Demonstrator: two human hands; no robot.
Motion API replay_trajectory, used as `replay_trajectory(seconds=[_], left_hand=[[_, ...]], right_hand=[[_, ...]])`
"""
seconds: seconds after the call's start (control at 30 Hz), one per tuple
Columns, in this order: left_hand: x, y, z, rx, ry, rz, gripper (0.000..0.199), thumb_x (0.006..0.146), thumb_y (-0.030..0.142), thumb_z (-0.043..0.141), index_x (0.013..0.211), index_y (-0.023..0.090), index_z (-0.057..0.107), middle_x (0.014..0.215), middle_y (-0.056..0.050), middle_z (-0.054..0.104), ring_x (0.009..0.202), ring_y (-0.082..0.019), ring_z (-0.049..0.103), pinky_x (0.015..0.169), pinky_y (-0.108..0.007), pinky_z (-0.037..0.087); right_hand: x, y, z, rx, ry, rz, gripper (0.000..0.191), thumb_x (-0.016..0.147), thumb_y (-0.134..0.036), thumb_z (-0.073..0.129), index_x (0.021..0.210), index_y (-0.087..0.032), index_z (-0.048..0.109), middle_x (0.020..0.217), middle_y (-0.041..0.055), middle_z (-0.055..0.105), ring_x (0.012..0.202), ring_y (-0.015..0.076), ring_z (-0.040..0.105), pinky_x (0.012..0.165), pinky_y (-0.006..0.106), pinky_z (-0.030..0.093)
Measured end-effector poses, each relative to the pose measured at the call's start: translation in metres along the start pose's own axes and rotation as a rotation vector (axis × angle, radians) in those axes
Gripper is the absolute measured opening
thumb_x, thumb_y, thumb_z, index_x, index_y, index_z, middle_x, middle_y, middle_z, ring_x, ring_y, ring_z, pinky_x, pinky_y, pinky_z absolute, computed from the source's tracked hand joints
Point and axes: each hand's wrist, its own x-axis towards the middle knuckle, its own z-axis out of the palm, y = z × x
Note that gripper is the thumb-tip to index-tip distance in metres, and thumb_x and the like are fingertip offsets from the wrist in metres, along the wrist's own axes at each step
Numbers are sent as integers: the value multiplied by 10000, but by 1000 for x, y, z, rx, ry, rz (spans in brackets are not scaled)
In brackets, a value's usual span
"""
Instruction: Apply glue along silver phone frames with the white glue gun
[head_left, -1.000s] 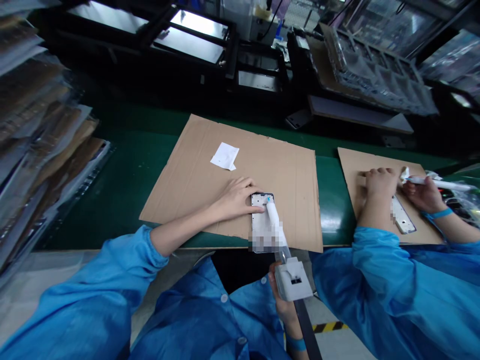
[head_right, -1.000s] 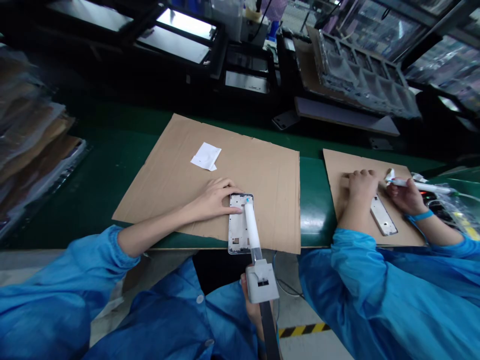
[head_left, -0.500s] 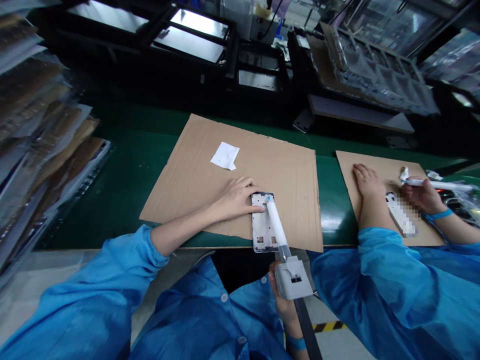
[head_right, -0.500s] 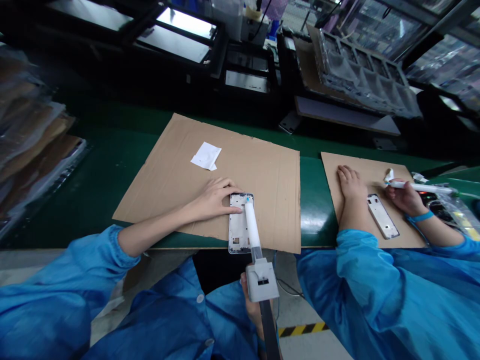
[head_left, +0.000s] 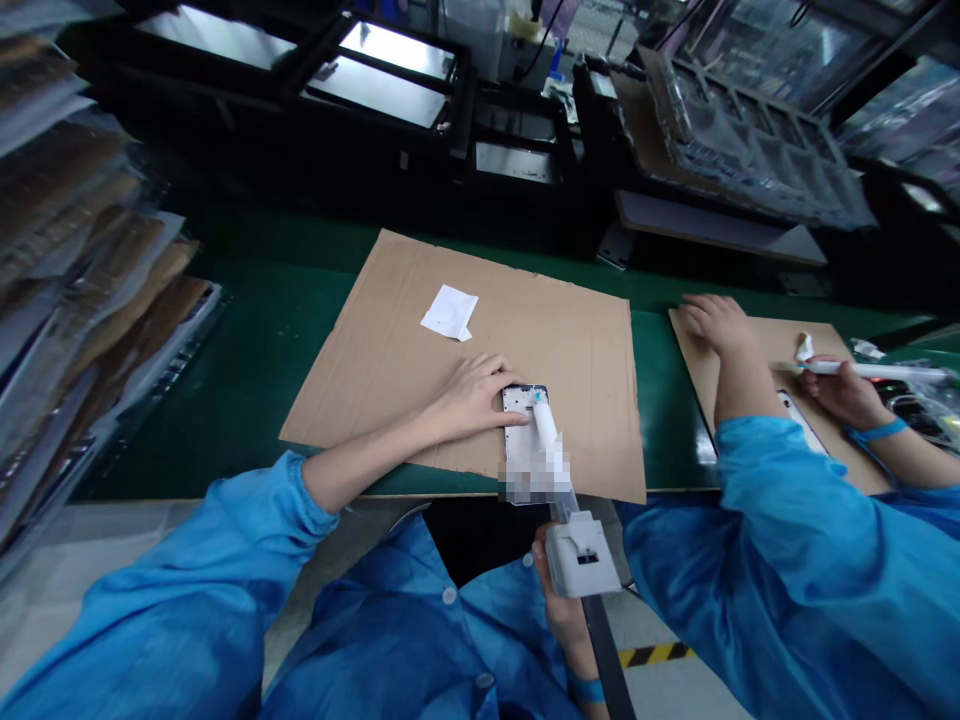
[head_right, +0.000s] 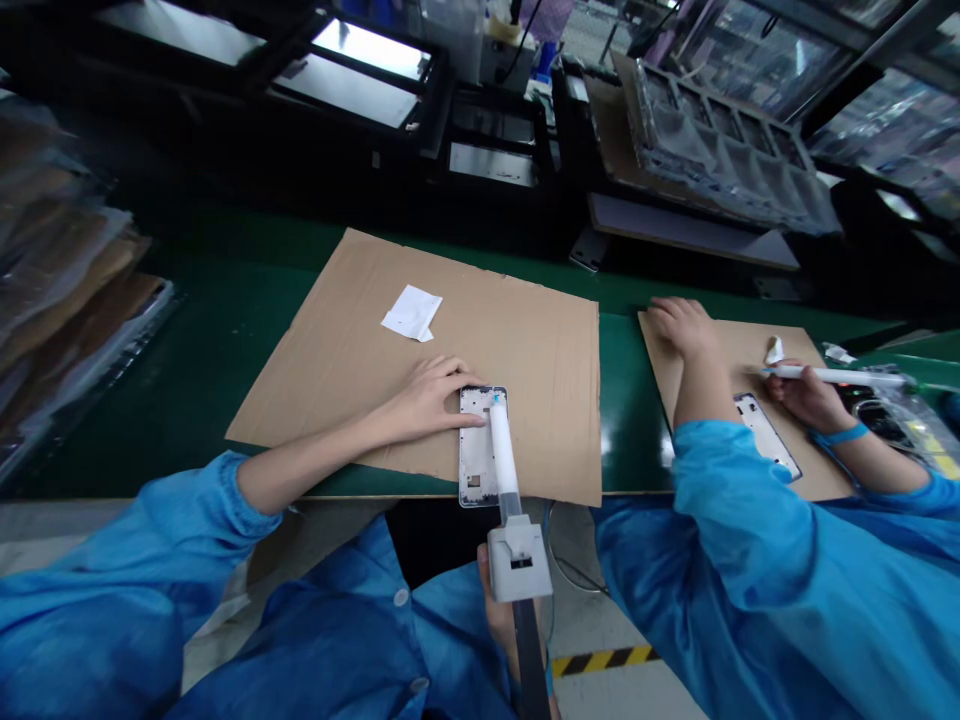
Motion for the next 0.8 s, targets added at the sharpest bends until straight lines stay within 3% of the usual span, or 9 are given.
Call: replay_trajectory(seconds=[0.1,0.2,0.3,0.37,0.5,0.6,0.7,0.8], left_hand=[[0,-1,1,7,-7,4,575,1022,697,767,1434,297,781,1321,-79,704,1249,-325,619,1138,-476,465],[1,-3,2,6,10,18,572,1020,705,767,1427,304,779,1312,-79,711,1238,-322,624,1130,-477,471],[1,-5,3,22,10,18,566,1014,695,776,1422,302,779,1313,-80,712,1232,-321,628,1130,-483,471],[1,-5,3,29,1,13,568,1013,685,781,1429,299,777,1320,-81,711,1241,-325,629,1127,-485,472],[1,-5,4,24,5,14,568,1014,684,784,1426,293,776,1318,-85,714,1246,-326,633,1116,-480,477],[1,-5,4,17,18,23,564,1021,705,771,1411,297,779,1309,-81,719,1233,-321,634,1117,-480,479],[0,-4,4,10,23,23,564,1025,724,755,1402,305,782,1303,-77,722,1230,-321,630,1112,-479,483],[0,-2,2,26,3,6,571,1024,711,757,1424,304,778,1315,-78,710,1238,-325,623,1120,-483,482]], right_hand=[[83,-23,-12,32,37,-129,579,1135,-119,353,1627,-190,650,1807,68,476,1697,185,424,1454,463,338],[158,-53,-18,74,95,-314,530,1158,-126,366,1601,-195,648,1772,50,528,1715,153,396,1493,514,250],[197,-66,-19,54,72,-373,485,1162,-105,392,1566,-137,658,1729,77,578,1672,124,436,1506,467,172],[204,-64,-17,42,67,-340,495,1154,-98,387,1543,-122,692,1664,98,640,1631,143,490,1495,438,215],[191,-59,-18,31,47,-302,585,1107,-86,374,1572,-189,713,1649,89,654,1577,228,583,1437,524,380],[163,-61,-26,-16,34,-318,640,1092,-58,355,1645,-190,648,1766,87,529,1659,248,503,1475,595,284],[108,-53,-36,-59,41,-308,613,1124,-67,344,1651,-176,639,1819,99,449,1748,244,358,1503,576,168],[33,-37,-31,-101,4,-111,595,1182,-140,262,1604,-119,682,1828,147,419,1761,264,320,1477,516,237]])
